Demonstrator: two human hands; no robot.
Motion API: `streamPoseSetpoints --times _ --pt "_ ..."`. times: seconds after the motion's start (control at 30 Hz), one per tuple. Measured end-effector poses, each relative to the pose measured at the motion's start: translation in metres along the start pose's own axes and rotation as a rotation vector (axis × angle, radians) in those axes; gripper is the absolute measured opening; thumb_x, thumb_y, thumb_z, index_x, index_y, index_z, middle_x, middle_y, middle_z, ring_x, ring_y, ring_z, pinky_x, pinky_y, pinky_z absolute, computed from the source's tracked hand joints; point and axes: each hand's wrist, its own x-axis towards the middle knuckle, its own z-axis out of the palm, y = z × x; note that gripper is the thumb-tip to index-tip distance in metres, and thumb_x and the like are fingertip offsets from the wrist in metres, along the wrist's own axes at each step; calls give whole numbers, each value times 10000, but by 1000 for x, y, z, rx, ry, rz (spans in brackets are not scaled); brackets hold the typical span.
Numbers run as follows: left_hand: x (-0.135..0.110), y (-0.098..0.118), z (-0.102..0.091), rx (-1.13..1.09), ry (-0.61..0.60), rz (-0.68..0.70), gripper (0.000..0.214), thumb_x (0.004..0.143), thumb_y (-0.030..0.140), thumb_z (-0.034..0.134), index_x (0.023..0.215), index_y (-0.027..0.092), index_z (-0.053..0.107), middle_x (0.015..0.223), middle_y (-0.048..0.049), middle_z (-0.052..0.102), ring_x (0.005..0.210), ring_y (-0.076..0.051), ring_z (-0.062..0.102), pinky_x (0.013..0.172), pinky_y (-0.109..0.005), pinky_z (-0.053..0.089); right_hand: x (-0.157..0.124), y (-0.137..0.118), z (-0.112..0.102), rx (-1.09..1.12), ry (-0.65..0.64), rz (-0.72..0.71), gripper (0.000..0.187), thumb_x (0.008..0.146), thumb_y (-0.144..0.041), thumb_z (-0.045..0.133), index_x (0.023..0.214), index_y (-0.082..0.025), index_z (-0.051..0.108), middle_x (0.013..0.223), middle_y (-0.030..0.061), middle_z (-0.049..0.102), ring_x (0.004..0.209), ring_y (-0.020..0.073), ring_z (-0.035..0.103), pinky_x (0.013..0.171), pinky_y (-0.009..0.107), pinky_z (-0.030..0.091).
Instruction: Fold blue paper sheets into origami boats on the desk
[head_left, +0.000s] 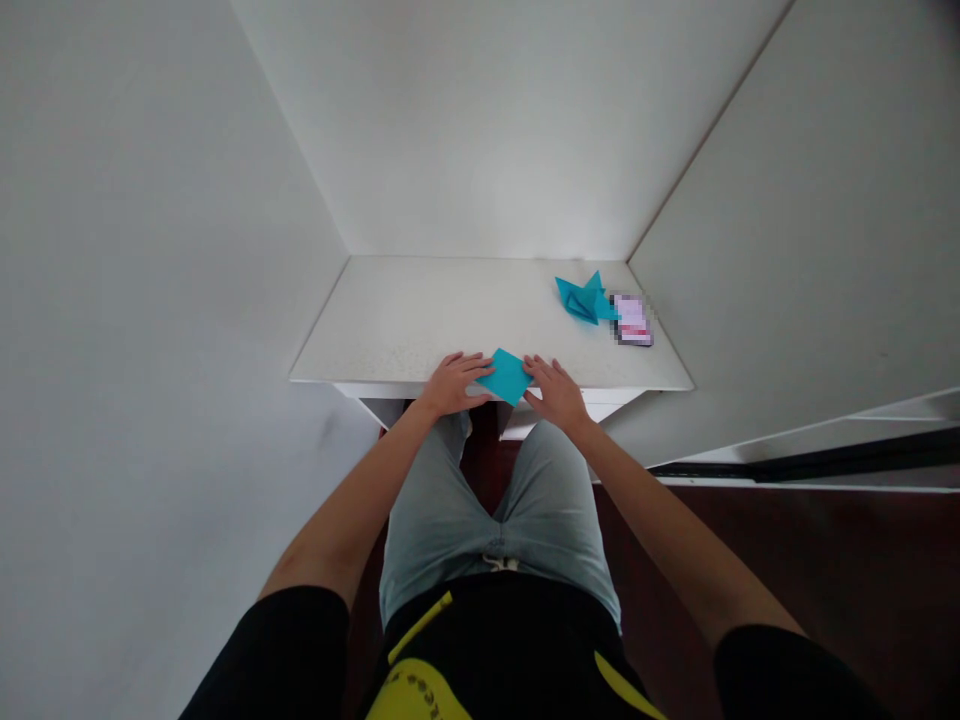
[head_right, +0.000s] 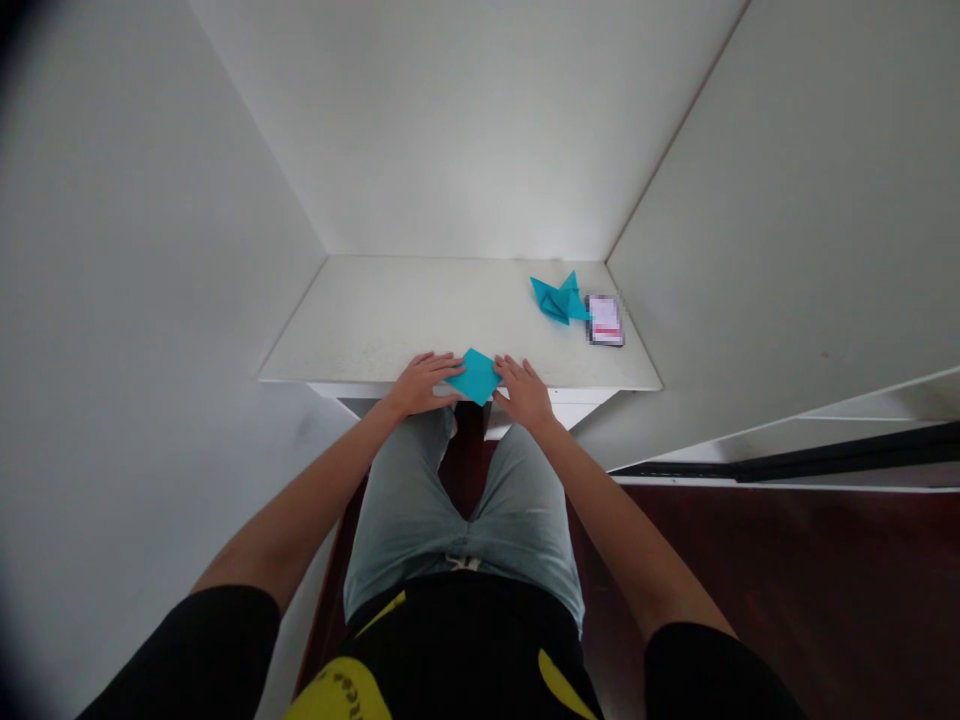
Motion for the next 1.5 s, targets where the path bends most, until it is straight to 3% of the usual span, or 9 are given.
streamPoseSetpoints --times 0.1,0.2,0.4,0.6,0.87,1.03,1.17,1.37,1.5 --pt "6 7 -3 -103 29 -61 237 994 384 683 1128 246 822 1254 -64 826 1207 -264 748 1104 -433 508 5 -1 -7 145 80 37 283 1045 -386 592 1191 -215 764 1373 134 775 1387 342 668 1183 555 504" --pt "23 10 -7 -295 121 -236 345 1038 474 607 954 204 803 930 -45 822 883 -215 754 862 -340 570 17 2 -18 341 165 138 342 1029 -544 628 1006 -231 764 1040 96 835 1036 309 781 964 473 604" --pt "50 -3 -7 -558 127 -344 342 1014 501 621 1061 202 782 922 -37 806 805 -196 733 801 -320 589 44 23 -22 620 152 288 463 967 -669 637 1005 -228 769 819 35 789 758 233 720 754 381 598" --pt "39 -18 7 -90 109 -307 192 946 310 684 1040 213 821 1069 -90 813 1069 -275 726 1029 -437 554 46 38 -7 383 105 185 276 933 -449 679 1019 -223 813 970 81 794 905 264 714 882 432 589" --pt "29 -23 8 -187 82 -115 412 919 84 543 1182 227 825 1200 -62 832 1136 -216 749 1092 -421 567 39 40 -16 386 91 47 254 953 -279 622 1051 -236 852 1066 89 792 1049 273 703 999 462 562" --pt "12 -14 12 -157 56 22 422 960 132 559 1290 242 799 1353 -68 794 1306 -220 722 1214 -493 499 37 38 -18 328 81 58 288 962 -231 583 997 -262 866 1080 66 827 1073 275 727 1036 488 565" --pt "7 -10 14 -134 74 0 344 1017 289 607 1302 232 793 1377 -94 780 1356 -235 705 1262 -518 450 36 8 -14 178 136 128 346 1032 -291 541 1207 -231 834 1329 111 791 1254 310 711 1133 546 518" --pt "7 -14 17 -126 26 -13 369 1024 341 644 1356 231 763 1417 -108 756 1426 -245 656 1305 -537 401 26 -58 15 43 -29 -50 695 1119 -559 418 1691 -164 440 1720 161 459 1617 335 420 1335 605 315" --pt "5 -16 21 -115 41 -11 395 1042 357 633 1397 218 734 1472 -107 722 1458 -234 628 1318 -526 386 15 -52 20 40 -52 -46 749 1126 -565 392 1713 -100 374 1755 205 368 1650 339 353 1349 594 312"
